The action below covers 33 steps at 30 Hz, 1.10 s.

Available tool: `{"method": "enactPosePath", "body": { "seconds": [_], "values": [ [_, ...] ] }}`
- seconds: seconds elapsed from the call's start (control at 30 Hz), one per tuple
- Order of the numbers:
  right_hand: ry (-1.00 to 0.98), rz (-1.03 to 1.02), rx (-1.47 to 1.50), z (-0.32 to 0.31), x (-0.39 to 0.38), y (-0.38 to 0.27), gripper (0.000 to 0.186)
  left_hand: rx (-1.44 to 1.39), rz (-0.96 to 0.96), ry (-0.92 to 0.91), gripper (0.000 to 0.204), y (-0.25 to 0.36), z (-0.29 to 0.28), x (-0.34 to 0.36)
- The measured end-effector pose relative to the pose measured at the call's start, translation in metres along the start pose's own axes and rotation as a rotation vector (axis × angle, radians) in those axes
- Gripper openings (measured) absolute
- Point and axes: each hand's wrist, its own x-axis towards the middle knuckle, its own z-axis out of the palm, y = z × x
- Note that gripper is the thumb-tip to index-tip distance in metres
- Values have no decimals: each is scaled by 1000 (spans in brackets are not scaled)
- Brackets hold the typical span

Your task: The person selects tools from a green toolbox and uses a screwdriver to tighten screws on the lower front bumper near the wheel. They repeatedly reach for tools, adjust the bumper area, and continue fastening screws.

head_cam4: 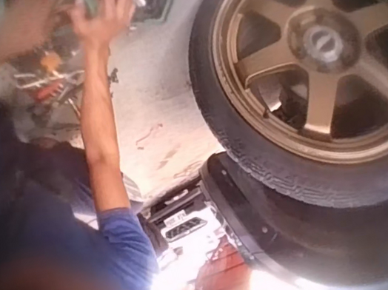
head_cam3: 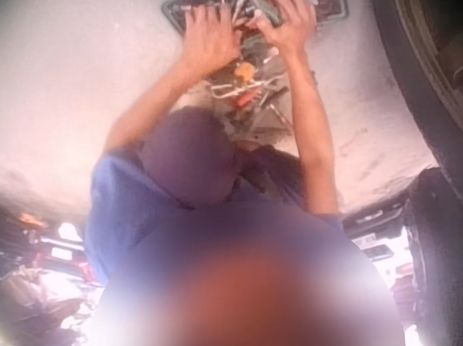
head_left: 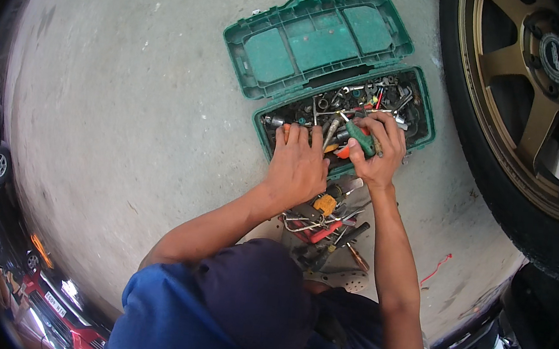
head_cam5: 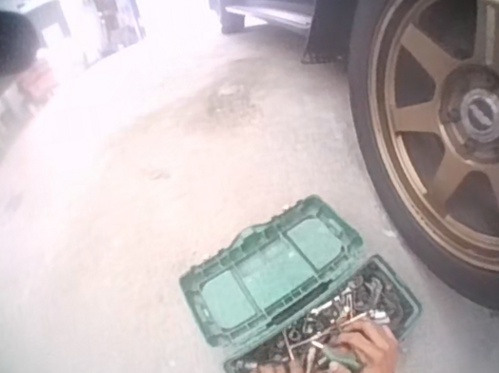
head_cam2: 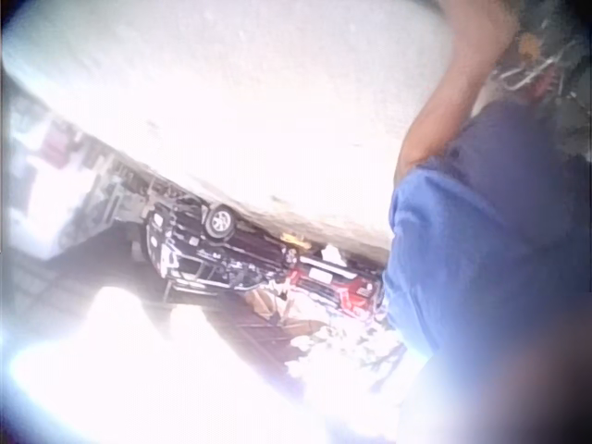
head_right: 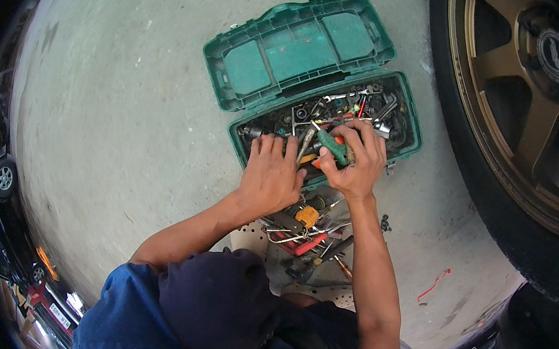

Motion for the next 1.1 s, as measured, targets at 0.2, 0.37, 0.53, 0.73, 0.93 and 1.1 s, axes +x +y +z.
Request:
{"method": "enactPosePath", "body": {
  "seconds": [0.2,0.37,0.53,0.73,0.93,1.1],
  "values": [
    [9,48,7,2,-1,1,34,-48,1,36,66,-2,12,-19],
    [27,34,5,3,0,2,34,-161,-42,27,68,-4,16,-20],
    [28,42,17,2,-1,2,34,-209,-67,9,70,-2,12,-19],
    [104,71,59,5,-7,7,35,-453,-162,-50,65,-7,6,-7],
    [125,232,173,3,-4,1,32,-564,-180,-137,58,-17,1,10],
    [-95,264,169,-16,22,6,37,-616,-86,-264,46,-35,-30,49]
  ]
}}
